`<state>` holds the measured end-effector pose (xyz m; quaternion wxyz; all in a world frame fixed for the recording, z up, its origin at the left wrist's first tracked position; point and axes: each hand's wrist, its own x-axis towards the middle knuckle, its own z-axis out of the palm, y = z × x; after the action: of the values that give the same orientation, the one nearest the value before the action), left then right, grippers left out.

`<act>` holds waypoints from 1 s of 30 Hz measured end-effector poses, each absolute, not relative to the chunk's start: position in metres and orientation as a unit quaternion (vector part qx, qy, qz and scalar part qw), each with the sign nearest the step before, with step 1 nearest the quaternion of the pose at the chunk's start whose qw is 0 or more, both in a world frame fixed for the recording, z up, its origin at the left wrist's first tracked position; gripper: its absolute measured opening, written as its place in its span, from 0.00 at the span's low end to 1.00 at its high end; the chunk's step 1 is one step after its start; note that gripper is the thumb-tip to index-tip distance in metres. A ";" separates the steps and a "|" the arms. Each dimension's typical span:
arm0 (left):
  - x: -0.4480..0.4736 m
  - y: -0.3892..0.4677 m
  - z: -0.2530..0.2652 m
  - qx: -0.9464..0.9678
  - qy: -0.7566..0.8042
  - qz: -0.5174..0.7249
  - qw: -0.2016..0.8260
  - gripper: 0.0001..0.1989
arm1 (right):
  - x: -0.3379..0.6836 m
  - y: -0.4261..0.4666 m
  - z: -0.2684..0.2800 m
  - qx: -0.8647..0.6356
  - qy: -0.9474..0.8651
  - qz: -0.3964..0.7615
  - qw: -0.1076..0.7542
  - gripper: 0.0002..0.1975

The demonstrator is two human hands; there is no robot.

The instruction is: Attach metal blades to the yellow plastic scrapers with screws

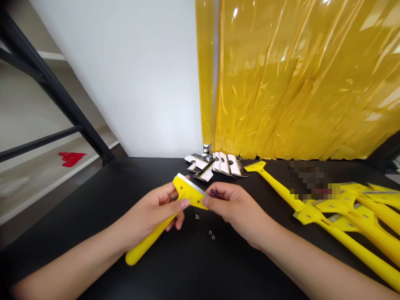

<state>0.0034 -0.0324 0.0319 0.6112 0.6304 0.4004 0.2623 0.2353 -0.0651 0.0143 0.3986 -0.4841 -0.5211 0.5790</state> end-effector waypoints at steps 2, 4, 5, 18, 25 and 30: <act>0.005 -0.033 0.032 0.581 0.381 0.253 0.673 0.20 | 0.236 -0.065 0.013 -0.479 -0.533 0.578 0.390 0.21; 0.006 -0.034 0.032 0.548 0.392 0.250 0.696 0.17 | 0.236 -0.065 0.013 -0.476 -0.550 0.572 0.379 0.20; 0.007 -0.034 0.032 0.540 0.395 0.247 0.701 0.16 | 0.236 -0.064 0.013 -0.475 -0.560 0.566 0.373 0.20; 0.003 -0.032 0.029 0.539 0.424 0.302 0.662 0.16 | 0.267 -0.075 0.040 -0.595 -0.723 0.287 0.204 0.23; 0.004 -0.037 0.038 0.554 0.432 0.303 0.644 0.19 | 0.237 -0.100 0.018 -0.594 -0.778 0.180 0.100 0.08; 0.002 -0.078 0.045 0.572 0.452 0.313 0.609 0.26 | 0.232 -0.125 0.030 -0.593 -0.779 0.149 0.141 0.10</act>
<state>0.0020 -0.0782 0.0451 0.6089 0.5719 0.4517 0.3134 0.2322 -0.1255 0.0298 0.1412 -0.5931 -0.7785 0.1491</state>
